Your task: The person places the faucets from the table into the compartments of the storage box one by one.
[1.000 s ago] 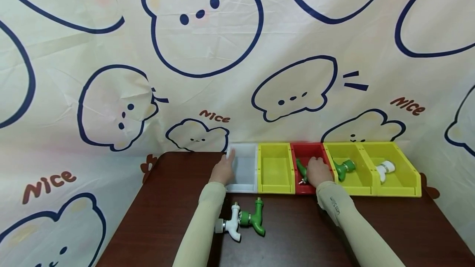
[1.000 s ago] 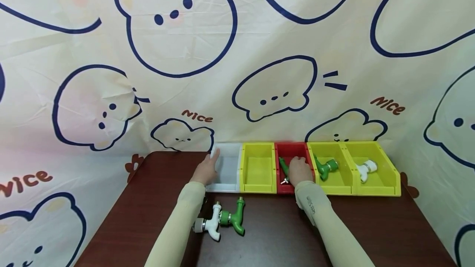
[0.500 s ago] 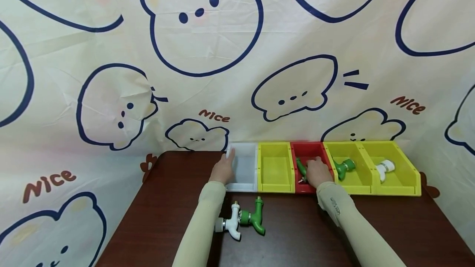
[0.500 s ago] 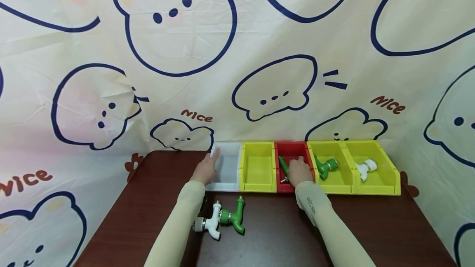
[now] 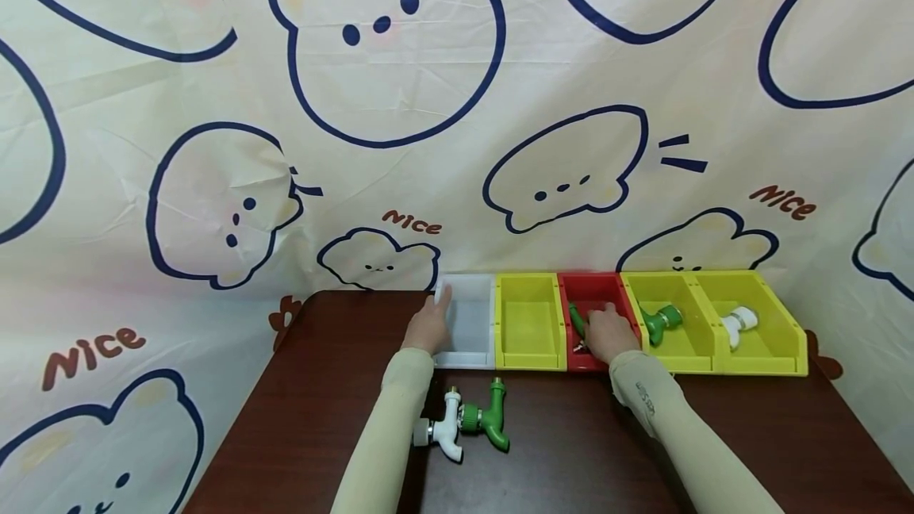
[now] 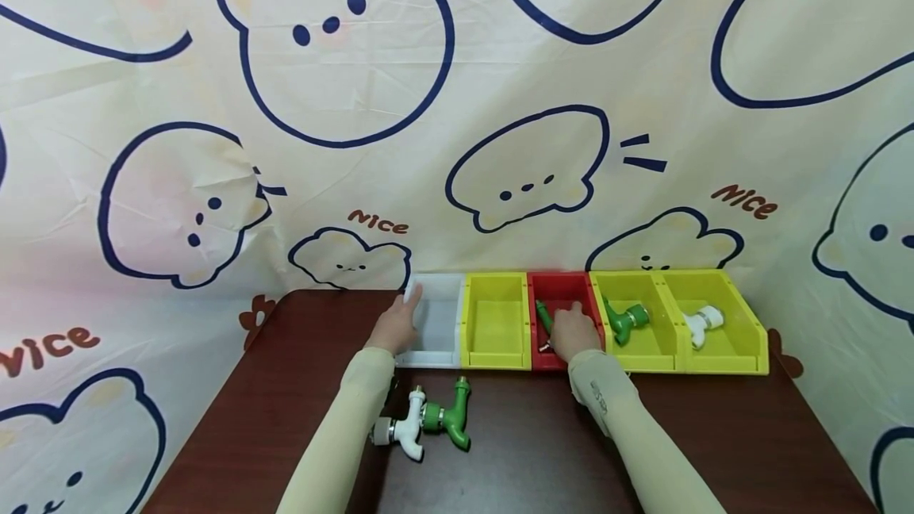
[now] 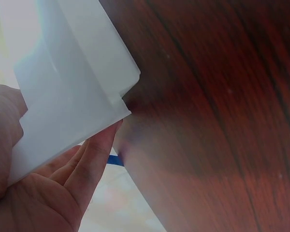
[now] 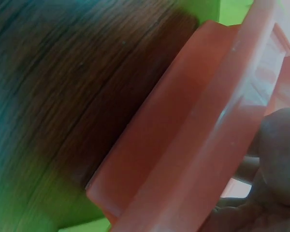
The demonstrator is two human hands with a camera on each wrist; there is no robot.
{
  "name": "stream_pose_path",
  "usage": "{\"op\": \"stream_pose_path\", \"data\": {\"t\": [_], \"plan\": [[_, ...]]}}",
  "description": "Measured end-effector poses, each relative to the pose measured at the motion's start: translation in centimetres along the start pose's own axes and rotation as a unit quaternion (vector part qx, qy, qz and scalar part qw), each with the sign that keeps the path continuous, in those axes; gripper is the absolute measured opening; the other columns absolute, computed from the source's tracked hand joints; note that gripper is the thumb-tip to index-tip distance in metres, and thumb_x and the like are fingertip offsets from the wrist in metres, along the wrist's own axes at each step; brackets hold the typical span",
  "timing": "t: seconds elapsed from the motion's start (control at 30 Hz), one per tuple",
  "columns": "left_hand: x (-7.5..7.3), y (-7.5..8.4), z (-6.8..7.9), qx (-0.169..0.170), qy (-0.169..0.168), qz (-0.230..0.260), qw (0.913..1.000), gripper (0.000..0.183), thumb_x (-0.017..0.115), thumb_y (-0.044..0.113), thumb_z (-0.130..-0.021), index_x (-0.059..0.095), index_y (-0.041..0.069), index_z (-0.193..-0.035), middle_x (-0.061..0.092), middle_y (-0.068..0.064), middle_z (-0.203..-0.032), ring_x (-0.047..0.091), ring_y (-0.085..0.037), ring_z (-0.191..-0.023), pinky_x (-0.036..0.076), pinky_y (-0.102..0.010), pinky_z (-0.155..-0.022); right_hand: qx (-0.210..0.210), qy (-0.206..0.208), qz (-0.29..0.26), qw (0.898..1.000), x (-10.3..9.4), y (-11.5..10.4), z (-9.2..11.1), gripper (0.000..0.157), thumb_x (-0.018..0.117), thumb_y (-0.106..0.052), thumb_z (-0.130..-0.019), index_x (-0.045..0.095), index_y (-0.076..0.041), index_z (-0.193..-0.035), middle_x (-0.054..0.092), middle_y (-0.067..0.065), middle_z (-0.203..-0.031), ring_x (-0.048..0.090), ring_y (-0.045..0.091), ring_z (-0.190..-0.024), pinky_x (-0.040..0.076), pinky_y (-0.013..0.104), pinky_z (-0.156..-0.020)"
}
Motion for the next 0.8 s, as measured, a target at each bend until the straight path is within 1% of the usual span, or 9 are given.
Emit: {"op": "stream_pose_path", "data": {"t": [0.2, 0.37, 0.6, 0.8], "plan": [[-0.15, 0.10, 0.12, 0.004, 0.006, 0.001, 1.0000, 0.089, 0.066, -0.008, -0.091, 0.028, 0.021, -0.166, 0.044, -0.029, -0.153, 0.058, -0.029, -0.078, 0.054, -0.047, -0.080, 0.002, -0.004, 0.003, 1.000, 0.01, -0.06, 0.23, 0.041, 0.062, -0.020, -0.102, 0.063, 0.004, -0.135, 0.053, 0.034, -0.129, 0.063, 0.035, -0.084, 0.056, 0.061, -0.088], [-0.01, 0.09, 0.15, 0.000, 0.005, 0.002, 1.0000, 0.089, 0.066, -0.008, -0.091, 0.027, 0.021, -0.166, 0.044, -0.028, -0.153, 0.059, -0.030, -0.081, 0.055, -0.048, -0.084, 0.005, -0.010, 0.001, 1.000, 0.17, 0.13, 0.21, 0.043, 0.062, -0.020, -0.102, 0.061, 0.003, -0.139, 0.051, 0.035, -0.133, 0.064, 0.036, -0.086, 0.056, 0.062, -0.089], [-0.07, 0.23, 0.31, 0.001, 0.004, 0.002, 1.0000, 0.089, 0.067, -0.008, -0.091, 0.028, 0.021, -0.166, 0.044, -0.028, -0.153, 0.060, -0.031, -0.082, 0.055, -0.048, -0.084, 0.009, -0.018, 0.000, 1.000, 0.37, 0.36, 0.12, 0.044, 0.064, -0.021, -0.101, 0.061, 0.002, -0.138, 0.052, 0.033, -0.130, 0.063, 0.036, -0.088, 0.055, 0.063, -0.090], [-0.28, 0.31, 0.32, 0.002, 0.009, -0.001, 1.0000, 0.089, 0.068, -0.007, -0.090, 0.029, 0.019, -0.165, 0.046, -0.028, -0.151, 0.059, -0.030, -0.079, 0.055, -0.048, -0.082, -0.012, -0.009, 0.004, 1.000, 0.15, 0.03, 0.39, 0.040, 0.063, -0.020, -0.101, 0.064, 0.003, -0.134, 0.053, 0.034, -0.127, 0.063, 0.036, -0.085, 0.056, 0.061, -0.088]]}}
Point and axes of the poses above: each hand's wrist, its own z-axis away from the middle knuckle, its own x-axis out of the palm, y = z × x, the point moved 9 cm from there along -z, towards the middle knuckle
